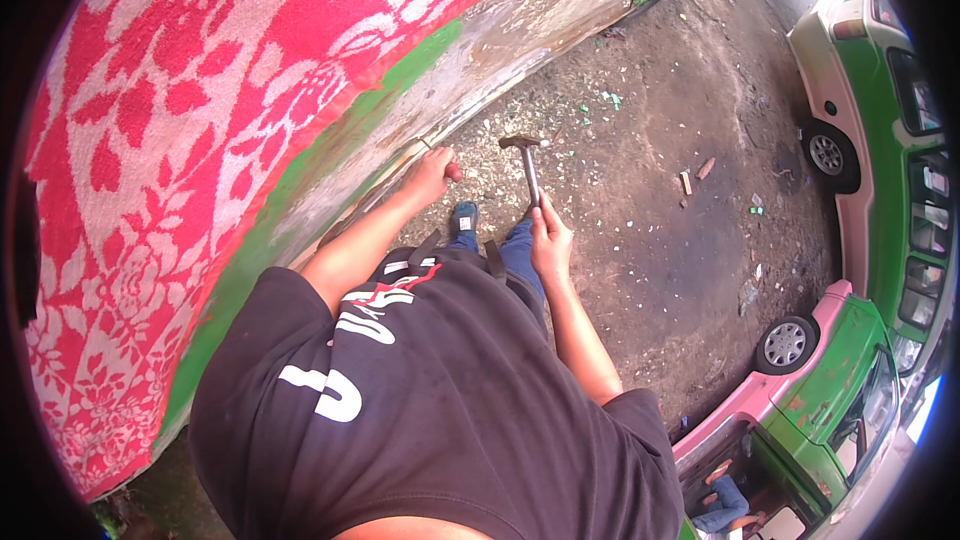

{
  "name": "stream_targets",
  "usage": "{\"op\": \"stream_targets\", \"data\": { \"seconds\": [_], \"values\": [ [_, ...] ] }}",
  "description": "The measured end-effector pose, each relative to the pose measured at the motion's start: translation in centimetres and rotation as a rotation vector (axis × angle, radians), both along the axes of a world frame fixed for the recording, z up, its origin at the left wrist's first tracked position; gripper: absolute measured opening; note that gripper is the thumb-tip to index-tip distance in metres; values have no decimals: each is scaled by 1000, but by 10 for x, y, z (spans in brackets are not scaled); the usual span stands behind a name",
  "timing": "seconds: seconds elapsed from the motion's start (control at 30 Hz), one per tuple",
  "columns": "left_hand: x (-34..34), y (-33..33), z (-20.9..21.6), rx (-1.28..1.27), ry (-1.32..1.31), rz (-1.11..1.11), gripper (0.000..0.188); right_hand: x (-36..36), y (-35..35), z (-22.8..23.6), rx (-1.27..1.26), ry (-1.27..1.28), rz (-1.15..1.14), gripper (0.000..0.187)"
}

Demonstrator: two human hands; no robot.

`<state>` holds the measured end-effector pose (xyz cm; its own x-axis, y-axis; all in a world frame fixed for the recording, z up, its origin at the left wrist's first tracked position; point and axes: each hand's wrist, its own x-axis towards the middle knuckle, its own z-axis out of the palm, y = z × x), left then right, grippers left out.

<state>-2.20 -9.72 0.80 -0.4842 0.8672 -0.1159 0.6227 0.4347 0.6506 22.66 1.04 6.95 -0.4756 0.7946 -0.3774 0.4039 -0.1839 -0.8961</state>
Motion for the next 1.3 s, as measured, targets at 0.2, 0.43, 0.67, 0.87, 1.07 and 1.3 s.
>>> {"op": "stream_targets", "data": {
  "seconds": [0.2, 0.43, 0.67, 0.87, 1.07, 1.3],
  "values": [
    [9, -1, 12, 82, 31, -11, 24, 13, 13, 0, -18, -38, -30, 37],
    [7, -1, 18, 101, 4, 17, 26, 12, 7, -6, -62, -9, 36, 39],
    [5, 3, 27, 151, -18, -1, 30, 7, 0, -7, -77, 20, 107, 40],
    [6, 2, 29, 143, -67, -7, 29, 8, 1, -2, -56, -34, 132, 41],
    [7, -2, 31, 98, -73, 26, 28, 8, 2, 1, -9, -62, 158, 42],
    [5, -1, 32, 123, -109, 189, 22, 16, -8, 10, 216, 221, 163, 39]
  ]
}}
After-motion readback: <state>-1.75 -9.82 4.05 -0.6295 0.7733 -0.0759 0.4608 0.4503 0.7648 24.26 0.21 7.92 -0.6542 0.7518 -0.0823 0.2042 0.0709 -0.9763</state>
